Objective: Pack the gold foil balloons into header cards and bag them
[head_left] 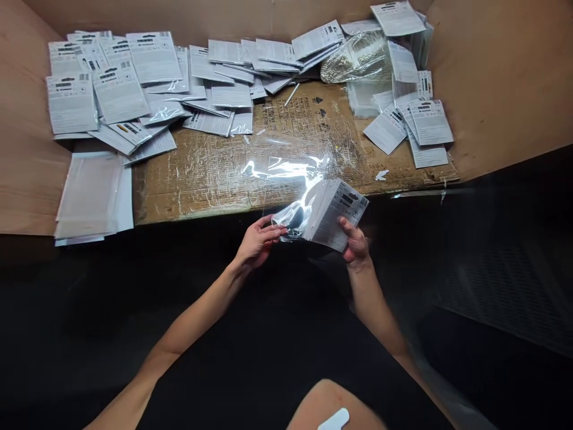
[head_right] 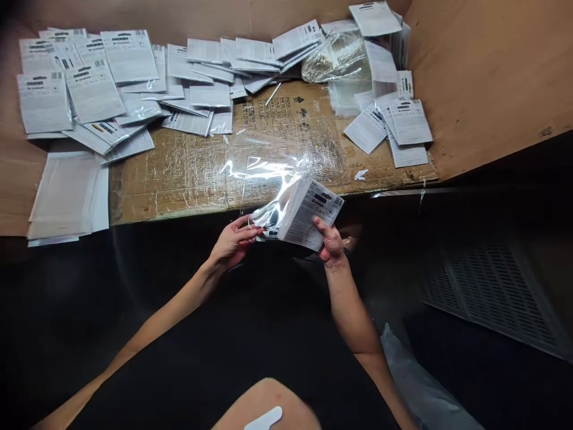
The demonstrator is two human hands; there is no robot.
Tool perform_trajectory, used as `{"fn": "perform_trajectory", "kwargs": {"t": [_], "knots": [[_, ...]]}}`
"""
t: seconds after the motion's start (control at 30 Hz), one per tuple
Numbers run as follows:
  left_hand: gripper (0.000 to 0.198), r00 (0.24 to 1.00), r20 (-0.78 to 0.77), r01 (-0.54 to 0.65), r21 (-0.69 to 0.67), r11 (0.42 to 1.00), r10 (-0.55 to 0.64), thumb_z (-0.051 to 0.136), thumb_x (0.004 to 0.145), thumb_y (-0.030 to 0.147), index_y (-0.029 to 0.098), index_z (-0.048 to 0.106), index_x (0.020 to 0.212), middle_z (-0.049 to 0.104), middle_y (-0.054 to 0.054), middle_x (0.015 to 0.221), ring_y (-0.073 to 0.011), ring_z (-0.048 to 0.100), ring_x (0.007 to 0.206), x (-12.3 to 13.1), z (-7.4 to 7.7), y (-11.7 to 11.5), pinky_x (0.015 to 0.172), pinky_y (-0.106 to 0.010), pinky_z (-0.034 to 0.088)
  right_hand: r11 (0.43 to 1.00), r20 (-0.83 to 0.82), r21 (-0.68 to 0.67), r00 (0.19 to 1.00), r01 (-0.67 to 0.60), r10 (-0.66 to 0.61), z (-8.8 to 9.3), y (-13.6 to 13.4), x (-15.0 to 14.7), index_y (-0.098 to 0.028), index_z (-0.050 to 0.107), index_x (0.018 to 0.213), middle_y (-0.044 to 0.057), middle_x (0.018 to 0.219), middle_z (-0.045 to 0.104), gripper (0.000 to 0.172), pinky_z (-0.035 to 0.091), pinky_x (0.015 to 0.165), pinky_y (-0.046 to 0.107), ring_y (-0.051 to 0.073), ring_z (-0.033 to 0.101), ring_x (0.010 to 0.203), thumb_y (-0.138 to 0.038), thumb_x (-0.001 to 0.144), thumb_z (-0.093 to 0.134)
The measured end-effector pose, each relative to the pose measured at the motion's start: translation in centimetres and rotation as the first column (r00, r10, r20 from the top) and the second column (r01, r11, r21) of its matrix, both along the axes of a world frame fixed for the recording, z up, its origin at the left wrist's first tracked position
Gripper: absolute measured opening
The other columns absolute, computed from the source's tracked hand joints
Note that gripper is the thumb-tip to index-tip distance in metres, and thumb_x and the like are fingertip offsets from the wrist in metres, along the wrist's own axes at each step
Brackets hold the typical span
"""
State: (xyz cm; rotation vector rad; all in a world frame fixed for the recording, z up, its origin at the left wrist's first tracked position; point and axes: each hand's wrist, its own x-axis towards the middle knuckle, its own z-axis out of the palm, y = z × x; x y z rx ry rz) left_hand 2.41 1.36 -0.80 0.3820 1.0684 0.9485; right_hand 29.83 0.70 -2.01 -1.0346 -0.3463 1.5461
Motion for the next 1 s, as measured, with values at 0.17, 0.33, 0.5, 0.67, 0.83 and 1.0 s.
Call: {"fn": "perform_trajectory", "kwargs": {"t": [0.17, 0.33, 0.5, 0.67, 0.83, 1.0], "knots": [[0.045, 0.996, -0.011, -0.086, 0.060, 0.994, 0.087, 0.101, 0.061, 0.023, 0.012, 0.075, 0.097, 0.080, -0.012, 0.092, -0.0160, 0.075, 0.076, 2.0, -0.6, 1.6, 0.049, -0.018, 0.037, 1.000, 0.053, -0.008, 0.999, 0.001, -0.001, 0.3, 0.0, 0.2, -0.024, 0.075, 0.114, 0.004, 0.119, 0.083, 0.049, 0.061, 0.111, 0.055, 0.035, 0.072, 0.129, -0.040, 0.073, 0.096], [0.047, 0.984, -0.055, -0.164, 0.095, 0.982, 0.170, 0.102, 0.064, 0.045, 0.013, 0.070, 0.078, 0.072, -0.005, 0.070, -0.0098, 0.064, 0.056, 3.0, -1.6, 1.7, 0.049, -0.019, 0.041, 1.000, 0.117, -0.008, 0.993, -0.022, 0.023, 0.6, 0.3, 0.4, -0.023, 0.074, 0.117, 0.008, 0.120, 0.082, 0.056, 0.063, 0.107, 0.056, 0.037, 0.073, 0.126, -0.046, 0.072, 0.096], [0.052, 0.967, -0.102, -0.221, 0.112, 0.969, 0.232, 0.102, 0.063, 0.049, 0.015, 0.066, 0.081, 0.078, -0.008, 0.079, -0.0165, 0.074, 0.065, 4.3, -1.7, 2.7, 0.052, -0.021, 0.045, 0.998, 0.261, -0.022, 0.963, -0.058, 0.062, 2.1, -0.4, 2.8, -0.022, 0.076, 0.119, 0.008, 0.120, 0.082, 0.055, 0.064, 0.099, 0.046, 0.032, 0.077, 0.111, -0.042, 0.071, 0.096], [0.047, 0.958, -0.120, -0.248, 0.099, 0.964, 0.259, 0.098, 0.071, 0.048, 0.016, 0.065, 0.081, 0.079, -0.009, 0.085, -0.0214, 0.079, 0.075, 6.4, -1.4, 3.2, 0.067, -0.030, 0.058, 0.724, 0.062, -0.096, 0.722, -0.683, 0.689, 2.8, -1.1, 2.7, -0.013, 0.080, 0.113, 0.013, 0.110, 0.084, 0.063, 0.063, 0.089, 0.038, 0.028, 0.080, 0.096, -0.038, 0.060, 0.103], [0.057, 0.986, -0.151, -0.048, 0.130, 0.990, 0.068, 0.099, 0.065, 0.062, 0.016, 0.069, 0.081, 0.078, -0.007, 0.081, -0.0183, 0.072, 0.065, 6.5, -0.9, 3.0, 0.062, -0.031, 0.056, 0.470, -0.023, -0.114, 0.475, -0.876, 0.880, 0.8, 1.3, 0.7, -0.008, 0.081, 0.109, 0.015, 0.108, 0.084, 0.063, 0.064, 0.088, 0.036, 0.026, 0.080, 0.092, -0.037, 0.058, 0.104], [0.067, 0.986, -0.137, 0.108, 0.071, 0.992, -0.098, 0.095, 0.062, 0.073, 0.015, 0.070, 0.086, 0.078, -0.010, 0.082, -0.0203, 0.074, 0.069, 5.4, 0.0, 3.2, 0.064, -0.030, 0.057, 0.426, 0.024, -0.192, 0.430, -0.884, 0.902, -0.1, 2.3, 1.1, -0.010, 0.083, 0.106, 0.014, 0.109, 0.085, 0.058, 0.065, 0.088, 0.036, 0.025, 0.081, 0.090, -0.034, 0.058, 0.104]]}}
